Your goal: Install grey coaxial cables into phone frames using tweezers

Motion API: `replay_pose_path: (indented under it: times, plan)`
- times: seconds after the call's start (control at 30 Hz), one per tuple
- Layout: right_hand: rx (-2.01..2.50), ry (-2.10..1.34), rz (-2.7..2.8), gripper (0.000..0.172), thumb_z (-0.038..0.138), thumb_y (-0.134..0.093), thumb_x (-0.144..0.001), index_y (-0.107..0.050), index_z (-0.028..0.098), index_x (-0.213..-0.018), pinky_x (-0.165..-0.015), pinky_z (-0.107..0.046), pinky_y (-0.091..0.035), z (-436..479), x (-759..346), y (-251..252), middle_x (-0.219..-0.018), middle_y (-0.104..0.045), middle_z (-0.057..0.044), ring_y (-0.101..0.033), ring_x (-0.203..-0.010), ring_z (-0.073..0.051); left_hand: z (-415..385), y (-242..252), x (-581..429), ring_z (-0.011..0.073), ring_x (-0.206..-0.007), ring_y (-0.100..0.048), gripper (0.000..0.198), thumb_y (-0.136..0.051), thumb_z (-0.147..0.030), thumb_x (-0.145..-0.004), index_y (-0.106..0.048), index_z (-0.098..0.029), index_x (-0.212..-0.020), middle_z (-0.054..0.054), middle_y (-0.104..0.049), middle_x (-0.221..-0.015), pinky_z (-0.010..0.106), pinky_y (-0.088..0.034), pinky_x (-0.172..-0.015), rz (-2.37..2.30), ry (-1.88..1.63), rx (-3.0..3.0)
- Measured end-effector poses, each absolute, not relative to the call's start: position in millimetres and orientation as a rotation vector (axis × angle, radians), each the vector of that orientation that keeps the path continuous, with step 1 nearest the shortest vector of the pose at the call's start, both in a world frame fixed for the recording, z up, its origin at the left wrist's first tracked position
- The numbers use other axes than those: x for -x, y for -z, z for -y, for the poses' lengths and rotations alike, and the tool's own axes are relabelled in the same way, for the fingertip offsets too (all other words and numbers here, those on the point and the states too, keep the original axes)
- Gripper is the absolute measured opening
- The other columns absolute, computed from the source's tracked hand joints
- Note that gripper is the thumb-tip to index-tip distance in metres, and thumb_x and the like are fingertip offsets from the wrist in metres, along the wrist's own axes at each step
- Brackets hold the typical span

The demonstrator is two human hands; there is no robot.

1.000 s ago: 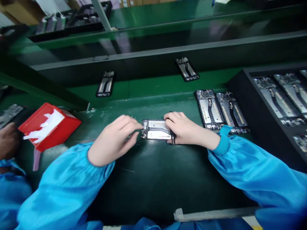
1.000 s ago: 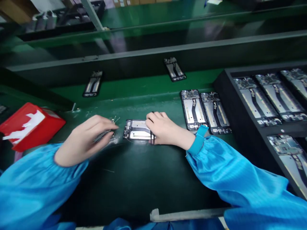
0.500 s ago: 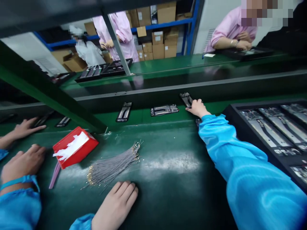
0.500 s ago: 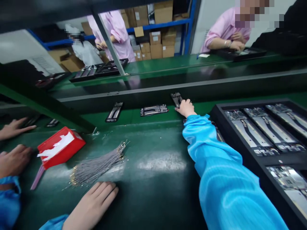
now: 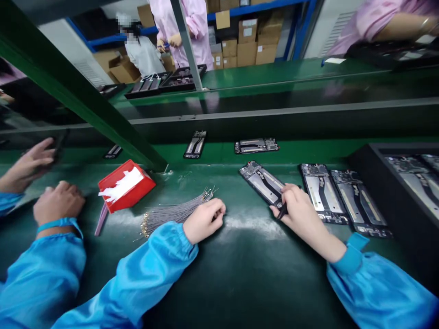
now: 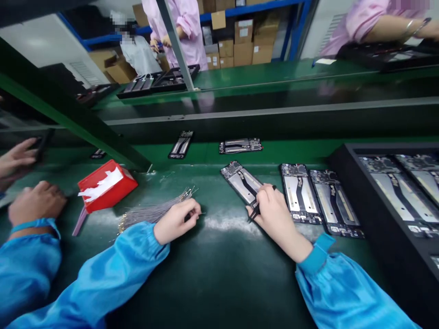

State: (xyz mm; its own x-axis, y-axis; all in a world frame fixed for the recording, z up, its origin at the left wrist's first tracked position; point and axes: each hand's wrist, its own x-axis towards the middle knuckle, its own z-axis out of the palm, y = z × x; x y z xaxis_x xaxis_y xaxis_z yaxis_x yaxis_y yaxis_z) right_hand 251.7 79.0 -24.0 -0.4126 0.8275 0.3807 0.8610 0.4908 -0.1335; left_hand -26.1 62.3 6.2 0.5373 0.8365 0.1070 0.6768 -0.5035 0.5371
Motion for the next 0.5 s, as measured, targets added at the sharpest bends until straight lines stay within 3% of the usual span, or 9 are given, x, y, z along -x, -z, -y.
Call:
replay_pose_path:
  times: [0.13,0.3,0.5]
  plan:
    - [1.402,0.232,2.553,0.028,0.043,-0.054,-0.079,-0.051,0.015,-0.077,-0.065,-0.039,-0.034,-45,-238,24,-0.090,-0.055,-0.014,-0.044,-0.079,-0.027,-69,2,21,0.0102,-0.065,-0.049,0.017,-0.039,-0.007,-0.075,-0.049,-0.018,-0.082,-0.001,-0.050,-0.073,0.021,-0.041,-0.061,-1.244,-0.578,-2.315]
    - [0.875,-0.034,2.779,0.011,0.022,-0.046,-0.086,-0.052,0.019,-0.076,-0.063,-0.033,-0.030,-30,-211,16,-0.080,-0.054,-0.005,-0.041,-0.073,-0.019,-65,4,21,0.0089,-0.063,-0.048,0.012,-0.041,-0.010,-0.080,-0.051,-0.017,-0.081,0.000,-0.049,-0.074,0.020,-0.041,-0.060,-1.222,-0.627,-2.327]
    - [0.822,-0.083,2.758,0.014,0.026,-0.046,-0.087,-0.053,0.018,-0.077,-0.061,-0.033,-0.031,-46,-184,19,-0.072,-0.052,-0.004,-0.042,-0.070,-0.018,-59,7,15,0.0099,-0.064,-0.049,0.014,-0.042,-0.018,-0.084,-0.055,-0.017,-0.080,0.000,-0.052,-0.074,0.020,-0.040,-0.059,-1.304,-0.543,-2.464]
